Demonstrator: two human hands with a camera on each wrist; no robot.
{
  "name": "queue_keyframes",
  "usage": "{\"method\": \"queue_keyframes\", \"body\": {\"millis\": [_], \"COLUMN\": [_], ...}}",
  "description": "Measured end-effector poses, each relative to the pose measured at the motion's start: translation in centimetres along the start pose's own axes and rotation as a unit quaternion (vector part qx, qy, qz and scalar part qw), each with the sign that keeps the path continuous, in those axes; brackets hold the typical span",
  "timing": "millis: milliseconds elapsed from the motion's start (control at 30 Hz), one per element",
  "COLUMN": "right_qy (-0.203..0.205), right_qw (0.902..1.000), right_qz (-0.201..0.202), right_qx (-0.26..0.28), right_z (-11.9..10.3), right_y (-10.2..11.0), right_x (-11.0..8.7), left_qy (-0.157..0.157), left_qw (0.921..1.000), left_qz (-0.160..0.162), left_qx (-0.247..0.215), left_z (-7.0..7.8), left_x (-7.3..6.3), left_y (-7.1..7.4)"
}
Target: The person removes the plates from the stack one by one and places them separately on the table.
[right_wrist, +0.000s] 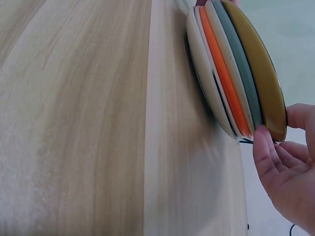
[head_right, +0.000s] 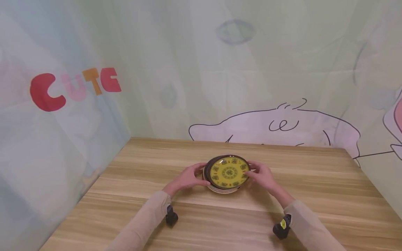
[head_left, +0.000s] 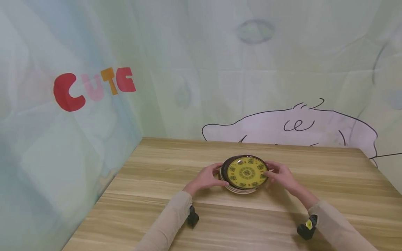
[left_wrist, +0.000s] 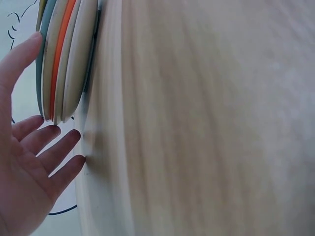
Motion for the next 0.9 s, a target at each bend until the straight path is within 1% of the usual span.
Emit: {"method": "queue_keyframes", "body": {"millis": [100,267,500,667,900], "right_qy": [-0.007,-0.031,-0.041,-0.049,-0.058], "right_qw": [0.9999,0.999,0.9981,0.9973,0.996], "right_qz": [-0.009,-0.019,-0.027,-0.027,-0.032], "right_qx": [0.01,0.024,0.036,0.048,0.06], "right_z": [0.1,0.41,0.58,0.71,0.58], "right_y": [0.1,0.27,0.34,0.36,0.54], "right_x": [-0.13,-0.33,-0.5,-0.48,-0.61], "left_qy": [-0.001,0.005,0.004,0.002,0.0], "left_qw": [1.0,1.0,0.9999,0.9999,0.999], "left_qz": [0.0,0.0,-0.001,0.0,0.006], "left_qx": [-0.002,0.003,0.015,0.015,0.043], "left_z": [0.01,-0.02,0.04,0.1,0.17], "left_x": [0.0,-0.07,-0.16,-0.19,-0.22], "left_y": [0.01,0.02,-0.03,-0.02,0.03]}}
Point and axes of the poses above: each hand's wrist, its own x-axis towards the middle knuckle, its own y-axis out of the back of the hand, z = x × y, the point moved 6 cm from there along x, towards the middle knuckle, and after that the axes turned 10 degrees about z, right-handed, at the moved point
